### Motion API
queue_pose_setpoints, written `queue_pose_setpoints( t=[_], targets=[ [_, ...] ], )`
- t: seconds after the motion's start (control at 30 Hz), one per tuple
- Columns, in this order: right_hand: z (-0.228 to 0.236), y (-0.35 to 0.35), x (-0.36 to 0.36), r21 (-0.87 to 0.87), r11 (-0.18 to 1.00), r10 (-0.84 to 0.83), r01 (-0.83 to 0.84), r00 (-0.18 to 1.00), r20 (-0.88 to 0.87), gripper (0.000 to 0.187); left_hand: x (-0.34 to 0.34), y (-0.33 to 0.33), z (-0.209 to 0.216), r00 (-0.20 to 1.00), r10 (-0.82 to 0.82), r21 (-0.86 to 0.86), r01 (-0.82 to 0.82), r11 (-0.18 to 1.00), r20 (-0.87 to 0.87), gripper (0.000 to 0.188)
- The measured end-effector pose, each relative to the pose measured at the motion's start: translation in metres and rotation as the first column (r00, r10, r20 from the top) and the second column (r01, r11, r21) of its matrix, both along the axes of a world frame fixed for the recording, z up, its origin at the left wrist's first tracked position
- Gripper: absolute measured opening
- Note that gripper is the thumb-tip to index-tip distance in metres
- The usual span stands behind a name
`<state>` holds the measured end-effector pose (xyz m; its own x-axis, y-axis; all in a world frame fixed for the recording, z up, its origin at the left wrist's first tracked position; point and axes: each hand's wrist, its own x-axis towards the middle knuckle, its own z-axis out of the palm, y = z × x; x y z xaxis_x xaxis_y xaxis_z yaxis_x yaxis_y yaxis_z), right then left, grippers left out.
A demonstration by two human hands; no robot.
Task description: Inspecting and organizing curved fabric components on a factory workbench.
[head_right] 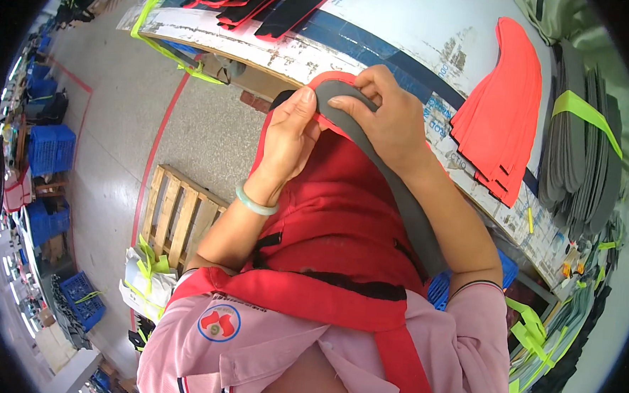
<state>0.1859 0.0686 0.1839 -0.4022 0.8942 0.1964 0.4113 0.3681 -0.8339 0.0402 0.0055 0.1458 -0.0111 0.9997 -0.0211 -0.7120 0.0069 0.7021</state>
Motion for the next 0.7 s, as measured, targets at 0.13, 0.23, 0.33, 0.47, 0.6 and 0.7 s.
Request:
queue_pose_setpoints(
  t=[0.13,0.23,0.33,0.47,0.6,0.7],
  targets=[
    [-0.011,-0.009,0.005,-0.330,0.944,0.004,-0.029,0.997,-0.076,0.028,0.002,-0.004,-0.008,0.997,0.007,-0.033,-0.010,0.999,-0.080,0.038],
    [-0.010,-0.027,0.000,-0.502,0.864,-0.057,-0.036,0.984,-0.169,0.025,0.007,-0.009,-0.011,0.998,0.014,-0.063,-0.019,0.998,-0.066,0.037],
    [-0.024,-0.031,0.000,-0.449,0.892,-0.067,-0.047,0.969,-0.236,0.026,0.000,-0.010,-0.011,0.996,-0.011,-0.036,0.008,0.999,-0.091,0.036],
    [-0.002,-0.030,0.009,-0.328,0.938,0.150,-0.115,0.985,0.082,0.029,-0.043,-0.004,-0.019,0.994,-0.068,-0.183,0.051,0.982,-0.087,0.031],
    [0.002,-0.030,0.011,-0.291,0.939,0.216,-0.182,0.972,0.089,0.033,-0.051,0.001,-0.020,0.863,-0.503,-0.224,0.483,0.847,-0.044,0.025],
    [0.001,-0.033,0.014,-0.304,0.928,0.256,-0.217,0.962,0.095,0.034,-0.044,-0.006,-0.018,0.855,-0.516,-0.266,0.510,0.818,0.053,0.026]
  ],
)
